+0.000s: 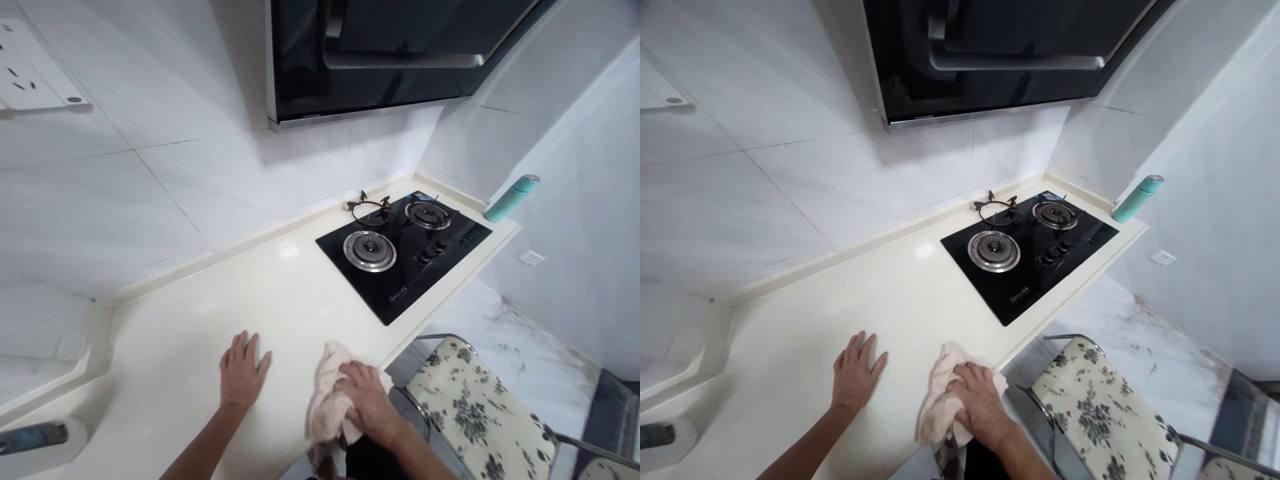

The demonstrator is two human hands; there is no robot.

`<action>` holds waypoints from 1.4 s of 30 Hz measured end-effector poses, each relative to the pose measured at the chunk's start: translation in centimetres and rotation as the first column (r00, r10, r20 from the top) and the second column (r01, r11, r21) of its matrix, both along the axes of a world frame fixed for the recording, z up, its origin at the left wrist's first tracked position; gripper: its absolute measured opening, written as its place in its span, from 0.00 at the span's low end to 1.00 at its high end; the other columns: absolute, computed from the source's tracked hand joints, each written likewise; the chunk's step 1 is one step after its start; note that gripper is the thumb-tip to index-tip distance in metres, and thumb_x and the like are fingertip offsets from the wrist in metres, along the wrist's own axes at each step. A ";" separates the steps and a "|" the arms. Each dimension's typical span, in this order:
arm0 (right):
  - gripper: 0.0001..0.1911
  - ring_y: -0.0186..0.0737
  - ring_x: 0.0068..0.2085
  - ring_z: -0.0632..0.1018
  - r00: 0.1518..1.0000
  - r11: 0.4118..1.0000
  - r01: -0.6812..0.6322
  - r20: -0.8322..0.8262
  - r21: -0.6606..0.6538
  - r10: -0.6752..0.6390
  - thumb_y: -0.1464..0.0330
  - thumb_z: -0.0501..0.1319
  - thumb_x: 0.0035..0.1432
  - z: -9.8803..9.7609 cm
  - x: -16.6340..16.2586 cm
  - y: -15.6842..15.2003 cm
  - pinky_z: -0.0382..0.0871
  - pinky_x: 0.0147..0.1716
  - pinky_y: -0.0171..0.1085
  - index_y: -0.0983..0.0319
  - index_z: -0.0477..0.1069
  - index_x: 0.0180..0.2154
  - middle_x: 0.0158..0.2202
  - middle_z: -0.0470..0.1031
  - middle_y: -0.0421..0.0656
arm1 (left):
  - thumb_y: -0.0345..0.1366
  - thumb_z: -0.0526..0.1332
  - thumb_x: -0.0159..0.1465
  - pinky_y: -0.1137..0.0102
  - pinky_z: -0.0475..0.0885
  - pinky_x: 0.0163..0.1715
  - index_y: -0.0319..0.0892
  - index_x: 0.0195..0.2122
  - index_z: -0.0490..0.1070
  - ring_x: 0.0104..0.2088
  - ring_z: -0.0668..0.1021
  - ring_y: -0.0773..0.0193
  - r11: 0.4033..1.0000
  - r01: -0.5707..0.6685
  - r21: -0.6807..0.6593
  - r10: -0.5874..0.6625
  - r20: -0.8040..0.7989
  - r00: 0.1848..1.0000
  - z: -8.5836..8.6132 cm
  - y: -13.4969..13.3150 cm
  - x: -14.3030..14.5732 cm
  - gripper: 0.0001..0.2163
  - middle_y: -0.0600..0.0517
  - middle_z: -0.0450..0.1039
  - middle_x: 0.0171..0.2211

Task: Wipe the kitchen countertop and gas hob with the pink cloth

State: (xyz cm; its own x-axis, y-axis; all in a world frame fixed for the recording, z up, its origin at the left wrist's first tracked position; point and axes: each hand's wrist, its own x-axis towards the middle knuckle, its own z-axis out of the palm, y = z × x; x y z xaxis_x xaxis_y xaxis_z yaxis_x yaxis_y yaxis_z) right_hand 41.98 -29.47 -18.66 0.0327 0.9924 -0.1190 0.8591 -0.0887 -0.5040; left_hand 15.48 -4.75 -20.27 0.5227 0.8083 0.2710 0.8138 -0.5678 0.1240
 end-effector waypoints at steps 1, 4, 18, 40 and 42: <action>0.23 0.55 0.65 0.61 0.995 0.995 0.096 0.037 0.028 -0.097 0.58 0.64 0.61 0.0 1.9 -0.2 0.55 0.61 0.54 0.50 0.70 0.58 0.66 0.64 0.44 | 0.51 0.49 0.72 0.46 0.62 0.65 0.39 0.64 0.68 0.70 0.64 0.41 1.000 0.001 0.004 -0.001 -0.003 1.000 0.0 0.0 0.0 0.27 0.34 0.64 0.69; 0.21 0.57 0.61 0.65 0.919 0.928 0.348 0.145 0.137 -0.366 0.60 0.61 0.61 0.1 7.7 -0.4 0.58 0.58 0.56 0.55 0.72 0.55 0.62 0.67 0.50 | 0.51 0.47 0.72 0.47 0.62 0.65 0.39 0.64 0.68 0.71 0.63 0.42 1.000 -0.001 0.002 0.001 -0.005 1.000 0.0 0.0 -0.1 0.28 0.35 0.64 0.69; 0.21 0.57 0.58 0.68 0.684 0.723 0.652 0.233 0.230 -0.691 0.57 0.53 0.64 -1.9 26.3 -1.1 0.63 0.57 0.57 0.57 0.72 0.53 0.59 0.69 0.52 | 0.53 0.47 0.69 0.46 0.62 0.66 0.43 0.66 0.66 0.72 0.62 0.45 0.995 -0.061 -0.077 0.059 -0.039 0.998 0.1 0.5 -1.1 0.30 0.38 0.63 0.70; 0.24 0.57 0.58 0.70 0.494 0.568 0.818 0.395 0.090 -0.774 0.55 0.47 0.69 0.7 46.5 2.3 0.69 0.50 0.55 0.53 0.70 0.60 0.63 0.65 0.52 | 0.49 0.48 0.72 0.45 0.62 0.64 0.48 0.61 0.72 0.68 0.66 0.46 0.999 -0.032 0.006 0.032 -0.021 0.999 0.4 0.5 23.1 0.23 0.40 0.67 0.67; 0.25 0.59 0.56 0.71 0.432 0.502 0.861 0.402 0.083 -0.807 0.56 0.48 0.68 1.6 50.7 3.5 0.69 0.48 0.56 0.54 0.71 0.60 0.62 0.66 0.55 | 0.49 0.49 0.71 0.46 0.62 0.64 0.51 0.61 0.72 0.68 0.67 0.49 0.999 -0.046 0.010 0.046 -0.009 0.999 0.0 0.7 23.1 0.23 0.41 0.68 0.67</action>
